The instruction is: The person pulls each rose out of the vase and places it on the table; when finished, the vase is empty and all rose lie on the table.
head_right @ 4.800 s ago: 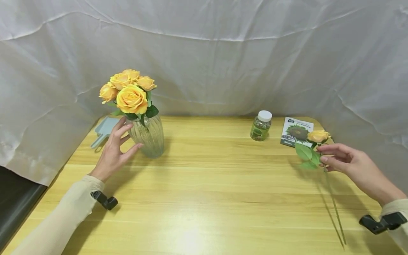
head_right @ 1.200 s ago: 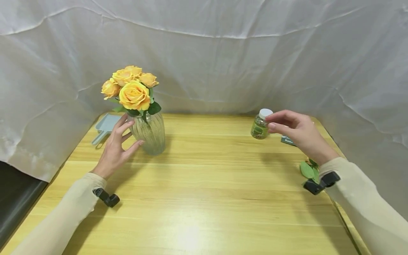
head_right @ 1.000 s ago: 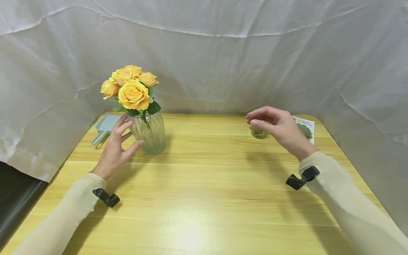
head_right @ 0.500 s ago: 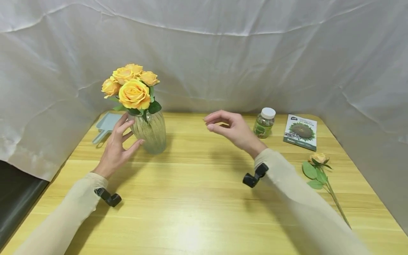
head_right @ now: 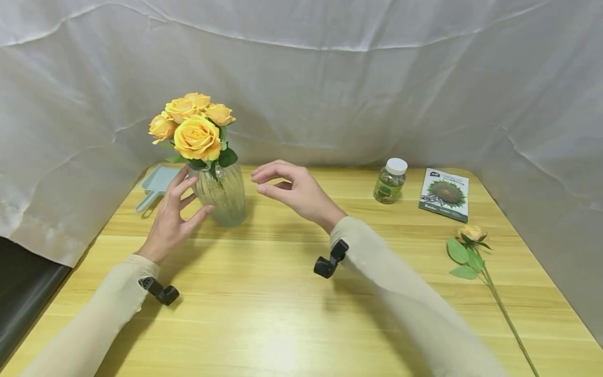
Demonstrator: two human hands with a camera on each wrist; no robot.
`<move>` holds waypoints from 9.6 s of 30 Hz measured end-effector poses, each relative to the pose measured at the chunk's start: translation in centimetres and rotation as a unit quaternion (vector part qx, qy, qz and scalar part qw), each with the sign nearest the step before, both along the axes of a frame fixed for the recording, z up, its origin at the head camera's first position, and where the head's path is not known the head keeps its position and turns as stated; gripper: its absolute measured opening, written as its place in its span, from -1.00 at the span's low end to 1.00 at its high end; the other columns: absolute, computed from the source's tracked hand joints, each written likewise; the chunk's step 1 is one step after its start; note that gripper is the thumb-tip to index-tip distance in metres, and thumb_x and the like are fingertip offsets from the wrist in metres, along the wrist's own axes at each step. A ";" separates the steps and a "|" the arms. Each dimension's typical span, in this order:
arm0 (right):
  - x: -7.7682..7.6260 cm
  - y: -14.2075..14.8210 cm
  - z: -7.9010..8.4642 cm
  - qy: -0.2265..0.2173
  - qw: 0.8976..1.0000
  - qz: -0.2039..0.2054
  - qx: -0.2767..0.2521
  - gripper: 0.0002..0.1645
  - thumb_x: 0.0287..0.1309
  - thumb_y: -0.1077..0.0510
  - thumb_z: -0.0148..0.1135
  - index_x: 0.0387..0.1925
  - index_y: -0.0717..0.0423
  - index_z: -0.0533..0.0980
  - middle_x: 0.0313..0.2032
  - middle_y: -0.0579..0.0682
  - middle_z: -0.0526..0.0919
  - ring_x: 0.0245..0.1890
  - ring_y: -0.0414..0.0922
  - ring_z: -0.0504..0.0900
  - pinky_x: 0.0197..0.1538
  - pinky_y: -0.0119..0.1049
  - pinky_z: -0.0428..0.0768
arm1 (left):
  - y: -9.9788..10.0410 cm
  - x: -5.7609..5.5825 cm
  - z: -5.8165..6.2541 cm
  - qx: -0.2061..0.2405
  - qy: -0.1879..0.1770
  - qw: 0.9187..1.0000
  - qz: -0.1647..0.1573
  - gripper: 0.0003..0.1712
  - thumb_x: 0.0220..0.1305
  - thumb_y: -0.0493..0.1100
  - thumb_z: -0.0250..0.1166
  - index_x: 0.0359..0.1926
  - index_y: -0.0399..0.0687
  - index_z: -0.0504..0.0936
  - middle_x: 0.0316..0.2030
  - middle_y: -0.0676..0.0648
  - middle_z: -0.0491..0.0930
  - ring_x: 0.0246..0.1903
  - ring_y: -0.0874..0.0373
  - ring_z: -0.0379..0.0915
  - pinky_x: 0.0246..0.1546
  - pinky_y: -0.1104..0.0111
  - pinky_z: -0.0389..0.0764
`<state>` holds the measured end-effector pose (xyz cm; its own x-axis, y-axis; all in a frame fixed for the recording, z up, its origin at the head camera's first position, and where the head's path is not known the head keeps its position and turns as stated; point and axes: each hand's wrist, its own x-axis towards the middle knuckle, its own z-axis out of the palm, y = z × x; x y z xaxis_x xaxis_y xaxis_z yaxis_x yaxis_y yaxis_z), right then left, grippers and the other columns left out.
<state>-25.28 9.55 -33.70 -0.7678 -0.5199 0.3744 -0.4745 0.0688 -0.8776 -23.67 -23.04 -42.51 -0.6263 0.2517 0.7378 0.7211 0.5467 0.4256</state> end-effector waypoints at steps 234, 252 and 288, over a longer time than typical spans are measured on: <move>14.2 31.5 -8.8 -0.118 0.921 -0.233 0.288 -0.52 0.60 0.12 0.28 0.42 0.17 0.57 0.11 -0.45 0.53 -0.19 -0.21 0.80 -0.18 -0.35 0.87 | -0.6 0.3 -0.2 0.019 -0.021 1.000 0.007 -0.11 0.29 -0.50 0.50 0.52 -0.11 0.29 0.69 -0.31 0.09 0.56 -0.36 0.27 0.35 -0.14 0.70; 12.9 31.0 -5.1 -0.011 0.921 -0.271 0.281 -0.59 0.57 0.20 0.31 0.34 0.11 0.63 0.37 -0.53 0.42 0.09 -0.57 0.60 -0.10 -0.69 0.70 | -0.7 0.0 -0.2 0.023 -0.024 0.999 0.008 -0.14 0.35 -0.48 0.47 0.54 -0.14 0.27 0.70 -0.28 0.07 0.58 -0.32 0.25 0.39 -0.11 0.69; 4.5 16.0 1.0 0.024 0.974 -0.157 0.162 -0.69 0.58 0.23 0.28 0.23 0.16 0.69 0.32 -0.07 0.62 -0.03 -0.20 0.77 0.00 -0.40 0.87 | -0.4 -0.6 0.1 0.034 -0.029 0.999 0.000 -0.07 0.30 -0.42 0.54 0.55 -0.09 0.23 0.68 -0.38 0.07 0.56 -0.41 0.26 0.40 -0.19 0.68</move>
